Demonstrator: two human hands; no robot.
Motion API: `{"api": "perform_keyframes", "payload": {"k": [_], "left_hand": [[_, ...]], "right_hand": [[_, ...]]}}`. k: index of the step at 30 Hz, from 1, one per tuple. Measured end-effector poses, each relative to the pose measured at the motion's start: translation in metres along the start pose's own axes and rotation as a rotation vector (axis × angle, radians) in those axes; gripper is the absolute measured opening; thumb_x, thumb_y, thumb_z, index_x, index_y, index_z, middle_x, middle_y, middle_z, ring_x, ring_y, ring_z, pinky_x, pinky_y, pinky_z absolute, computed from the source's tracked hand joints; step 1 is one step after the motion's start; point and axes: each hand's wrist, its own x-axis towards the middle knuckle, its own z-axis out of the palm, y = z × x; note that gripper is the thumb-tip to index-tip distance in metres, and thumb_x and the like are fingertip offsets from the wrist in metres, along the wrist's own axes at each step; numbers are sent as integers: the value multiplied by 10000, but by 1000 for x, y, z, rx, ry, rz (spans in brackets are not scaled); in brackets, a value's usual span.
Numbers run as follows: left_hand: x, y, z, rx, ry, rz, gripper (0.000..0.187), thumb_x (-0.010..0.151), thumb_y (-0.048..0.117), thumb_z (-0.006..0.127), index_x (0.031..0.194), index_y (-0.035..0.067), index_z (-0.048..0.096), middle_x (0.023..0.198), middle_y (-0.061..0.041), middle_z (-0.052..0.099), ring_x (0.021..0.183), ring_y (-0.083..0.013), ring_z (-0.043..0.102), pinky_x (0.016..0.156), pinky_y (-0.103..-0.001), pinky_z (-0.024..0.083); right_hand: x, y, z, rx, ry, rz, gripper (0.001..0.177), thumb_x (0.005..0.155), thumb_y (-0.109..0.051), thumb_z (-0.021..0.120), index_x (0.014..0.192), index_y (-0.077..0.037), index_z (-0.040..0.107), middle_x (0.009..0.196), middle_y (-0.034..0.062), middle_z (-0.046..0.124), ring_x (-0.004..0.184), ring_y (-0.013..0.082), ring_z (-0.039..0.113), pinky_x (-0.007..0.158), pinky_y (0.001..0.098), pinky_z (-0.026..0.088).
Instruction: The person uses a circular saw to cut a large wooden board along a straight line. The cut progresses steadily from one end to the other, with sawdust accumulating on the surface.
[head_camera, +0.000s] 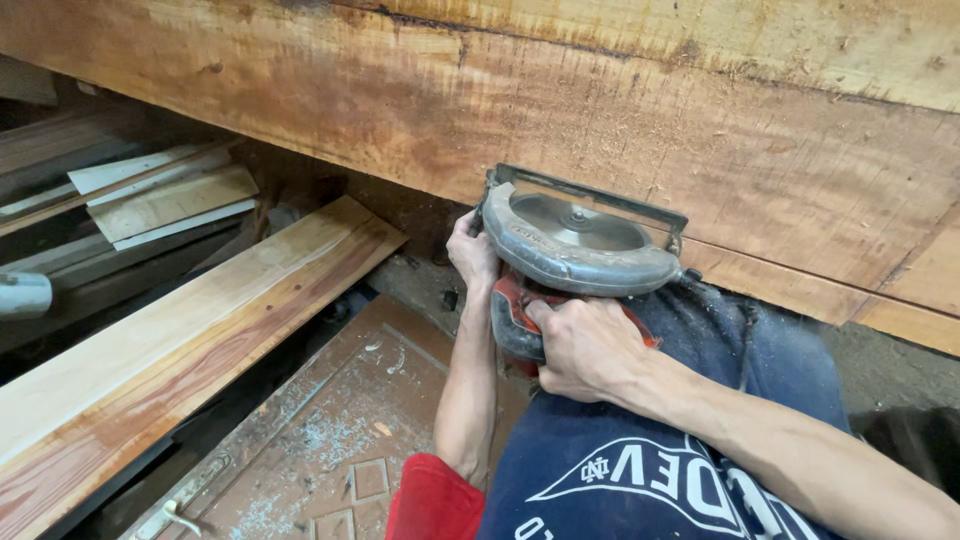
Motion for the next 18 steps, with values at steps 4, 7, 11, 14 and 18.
{"api": "perform_keyframes", "payload": {"k": [4,7,11,14,18], "left_hand": [[7,-6,1,17,28,-41,316,808,110,768,1101,-8,761,979,-132,802,866,-159,759,788,-299,581],[9,-10,3,33,38,-25,306,808,113,780,1088,-11,768,968,-132,803,853,-157,751,785,-299,576],[16,-14,1,-23,24,-51,295,810,96,762,1084,-15,764,962,-123,807,847,-144,750,781,-292,579],[24,-17,0,-15,31,-48,294,816,83,740,1092,-12,763,952,-122,806,838,-141,750,771,-294,579],[30,-20,-6,25,26,-48,287,830,64,706,1102,-12,760,943,-127,804,825,-141,749,760,-297,579]], "right_hand": [[4,0,1,-7,-26,19,505,608,-95,689,1107,-17,671,714,265,698,701,450,718,669,536,581],[5,-1,1,-21,-6,4,506,603,-92,685,1104,-22,677,711,273,695,697,455,716,671,538,580],[8,-3,3,-17,16,-8,470,612,-101,684,1074,-14,690,714,266,697,704,453,715,676,539,579],[13,-4,3,-20,14,-5,485,613,-99,680,1090,-11,689,719,266,699,703,451,718,677,535,583],[18,-8,5,-11,14,-6,499,594,-83,683,1087,-8,692,736,275,703,715,450,719,685,533,583]]}}
